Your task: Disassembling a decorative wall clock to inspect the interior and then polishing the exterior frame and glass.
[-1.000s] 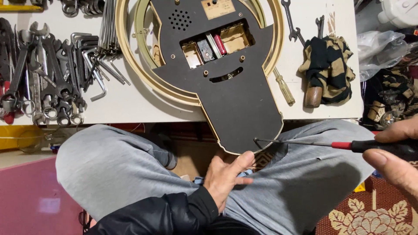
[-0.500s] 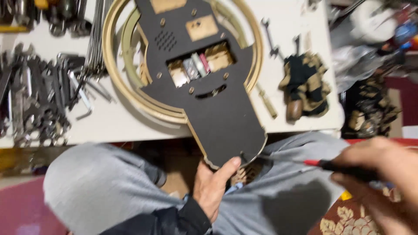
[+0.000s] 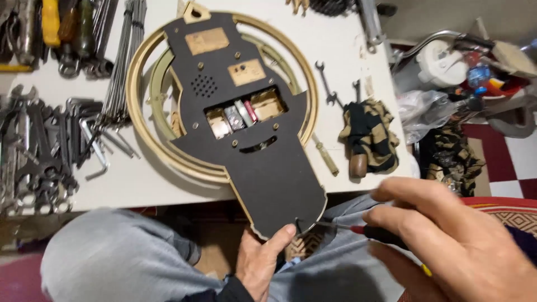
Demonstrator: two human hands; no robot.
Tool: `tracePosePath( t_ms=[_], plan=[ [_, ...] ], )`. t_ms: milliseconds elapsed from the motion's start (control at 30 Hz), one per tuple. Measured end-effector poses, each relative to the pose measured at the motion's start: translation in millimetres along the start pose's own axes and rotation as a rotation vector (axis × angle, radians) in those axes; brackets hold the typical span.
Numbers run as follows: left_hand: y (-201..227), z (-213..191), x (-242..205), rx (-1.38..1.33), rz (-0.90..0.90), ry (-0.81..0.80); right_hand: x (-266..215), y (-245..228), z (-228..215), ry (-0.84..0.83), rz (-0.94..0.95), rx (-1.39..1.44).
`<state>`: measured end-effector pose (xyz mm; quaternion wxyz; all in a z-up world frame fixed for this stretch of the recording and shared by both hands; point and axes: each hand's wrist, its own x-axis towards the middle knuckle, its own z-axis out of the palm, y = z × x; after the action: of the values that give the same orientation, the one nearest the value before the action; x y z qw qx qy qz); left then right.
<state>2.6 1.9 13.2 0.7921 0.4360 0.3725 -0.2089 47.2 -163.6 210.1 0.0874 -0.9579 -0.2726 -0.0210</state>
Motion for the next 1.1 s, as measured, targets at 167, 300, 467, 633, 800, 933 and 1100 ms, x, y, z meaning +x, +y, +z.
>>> tracePosePath(
  t_ms=[167,300,467,633,800,933,1100],
  plan=[
    [10.6,0.4,-11.0,-0.002,-0.063,0.007,3.3,-15.9,8.5,0.030,-0.081,-0.022],
    [14.2,2.0,-13.6,-0.014,-0.058,0.004,7.0,-12.5,10.3,0.102,-0.080,-0.151],
    [8.6,-0.5,-11.2,-0.049,-0.014,-0.035,2.1,-14.2,11.2,-0.020,-0.141,-0.012],
    [12.1,-1.6,-13.9,-0.035,0.015,-0.089,7.6,-26.6,10.3,0.028,0.011,0.042],
    [16.8,0.7,-15.5,0.023,-0.038,-0.038,9.9,-21.3,11.6,-0.007,-0.084,0.086],
    [13.1,-1.2,-14.5,0.051,0.015,-0.040,5.5,-23.0,15.7,0.037,-0.066,0.090],
    [15.2,-0.7,-15.6,0.052,-0.016,-0.032,0.4,-21.8,13.8,-0.033,0.077,0.004]
  ],
)
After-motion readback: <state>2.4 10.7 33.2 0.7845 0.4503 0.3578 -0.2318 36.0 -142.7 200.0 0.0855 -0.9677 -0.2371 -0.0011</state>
